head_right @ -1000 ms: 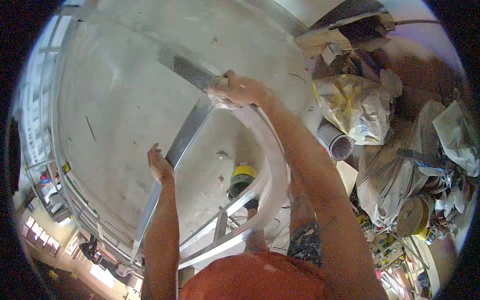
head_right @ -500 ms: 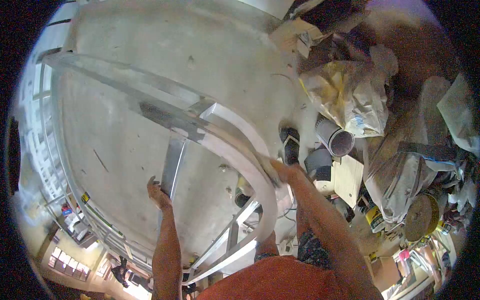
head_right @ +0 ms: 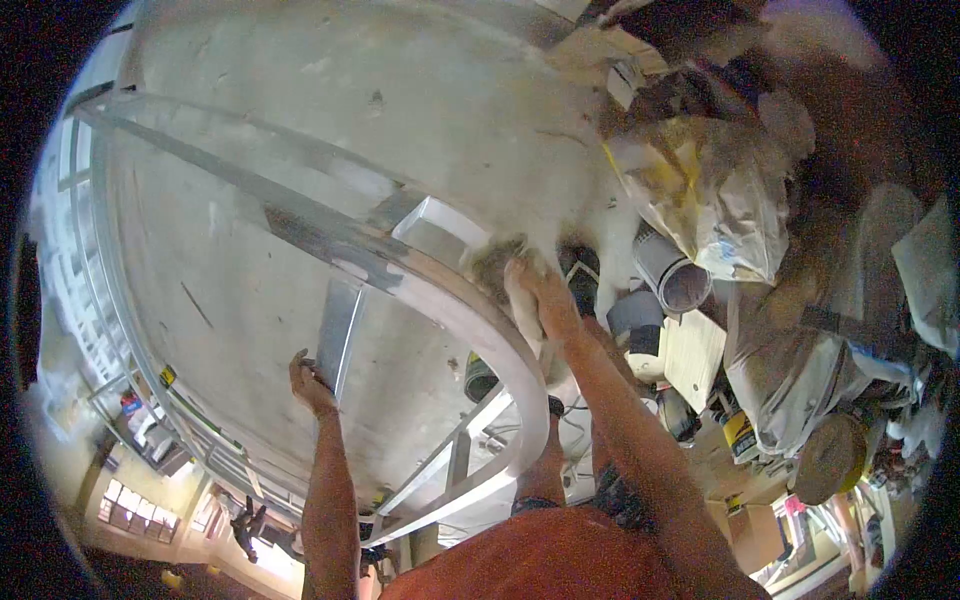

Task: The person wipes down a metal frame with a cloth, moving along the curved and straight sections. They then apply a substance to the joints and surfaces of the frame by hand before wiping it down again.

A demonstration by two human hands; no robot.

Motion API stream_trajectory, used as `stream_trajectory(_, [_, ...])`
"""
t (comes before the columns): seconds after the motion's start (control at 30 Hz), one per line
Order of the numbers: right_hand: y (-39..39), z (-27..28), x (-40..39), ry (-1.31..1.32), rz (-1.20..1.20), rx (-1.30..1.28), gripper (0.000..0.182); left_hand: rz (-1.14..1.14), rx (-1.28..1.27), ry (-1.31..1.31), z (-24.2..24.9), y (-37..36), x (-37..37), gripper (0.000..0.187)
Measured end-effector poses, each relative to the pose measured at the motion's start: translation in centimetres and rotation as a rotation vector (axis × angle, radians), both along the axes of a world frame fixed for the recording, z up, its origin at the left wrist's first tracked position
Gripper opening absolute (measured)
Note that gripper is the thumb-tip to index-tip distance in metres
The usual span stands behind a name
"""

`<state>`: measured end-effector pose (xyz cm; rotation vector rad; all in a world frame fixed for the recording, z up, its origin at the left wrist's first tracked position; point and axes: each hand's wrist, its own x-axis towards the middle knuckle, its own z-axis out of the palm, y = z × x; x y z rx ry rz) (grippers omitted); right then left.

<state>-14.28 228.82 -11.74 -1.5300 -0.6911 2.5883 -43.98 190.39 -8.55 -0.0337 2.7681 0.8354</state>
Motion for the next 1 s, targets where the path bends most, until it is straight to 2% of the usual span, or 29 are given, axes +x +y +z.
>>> stream_trajectory(0.03, [2.8,4.6,-4.1,0.137,-0.136,0.028,0.036,-0.019,-0.015,0.013,0.1,0.2,0.1,0.037])
stream_trajectory(0.1, [1.5,-4.1,-9.0,0.137,0.465,0.598,0.042,-0.025,-0.023,0.024,0.8,1.3,0.8,0.038])
stream_trajectory(0.13, [2.2,-2.3,-13.3,0.280,0.483,0.567,0.044,-0.078,-0.004,0.059,1.5,2.2,1.0,0.038])
stream_trajectory(0.2, [3.5,-3.3,-20.3,0.581,0.615,0.750,0.043,-0.137,0.003,0.098,1.1,2.2,1.0,0.039])
stream_trajectory(0.23, [3.7,-6.9,-22.2,0.735,0.724,0.964,0.041,-0.131,0.033,0.076,0.9,1.4,0.8,0.039])
stream_trajectory(0.27, [3.6,-9.8,-22.8,0.736,0.713,0.953,0.041,-0.124,0.064,0.055,0.6,0.9,0.6,0.039])
stream_trajectory(0.33, [3.2,-14.1,-22.7,0.768,0.705,1.474,0.039,-0.135,0.042,0.055,1.0,1.9,0.8,0.038])
stream_trajectory(0.37, [3.1,-14.5,-21.8,0.766,0.702,1.460,0.039,-0.140,0.030,0.052,1.2,1.7,1.0,0.038])
stream_trajectory(0.43, [3.9,-14.5,-20.1,0.443,0.665,0.785,0.039,-0.124,0.009,0.036,1.0,1.0,1.1,0.038])
stream_trajectory(0.47, [3.1,-15.9,-19.5,0.444,0.661,0.789,0.039,-0.105,0.000,0.033,0.8,1.0,0.8,0.037])
stream_trajectory(0.53, [0.0,-17.0,-17.9,0.273,0.574,1.433,0.044,-0.147,0.000,0.045,1.1,1.1,0.7,0.037])
stream_trajectory(0.6, [-1.7,-11.7,-15.7,0.073,0.410,0.864,0.050,-0.188,0.010,0.054,1.2,1.4,0.9,0.036])
stream_trajectory(0.67, [-4.0,-12.9,-11.2,-0.040,0.564,0.562,0.060,-0.118,-0.032,0.037,1.0,1.2,0.9,0.036])
stream_trajectory(0.7, [-3.7,-10.7,-10.6,-0.038,0.561,0.567,0.060,-0.120,-0.028,0.041,0.8,1.3,0.7,0.036])
stream_trajectory(0.73, [-2.8,-6.9,-10.3,0.014,0.313,0.010,0.057,-0.123,-0.010,0.047,0.8,1.0,0.7,0.035])
stream_trajectory(0.8, [-2.2,-6.1,-11.1,0.068,0.059,-0.538,0.054,-0.117,0.009,0.061,0.5,0.4,0.9,0.035])
stream_trajectory(0.83, [-2.3,-8.2,-12.6,0.260,0.039,-0.349,0.061,-0.118,0.021,0.056,0.4,0.0,0.7,0.035])
stream_trajectory(0.9, [-2.3,-10.7,-15.6,0.439,0.009,-0.166,0.070,-0.125,0.024,0.041,0.4,0.0,1.0,0.035])
stream_trajectory(1.0, [-0.4,-9.4,-21.8,0.141,-0.206,-0.646,0.037,-0.165,-0.042,0.044,1.5,1.7,1.3,0.034])
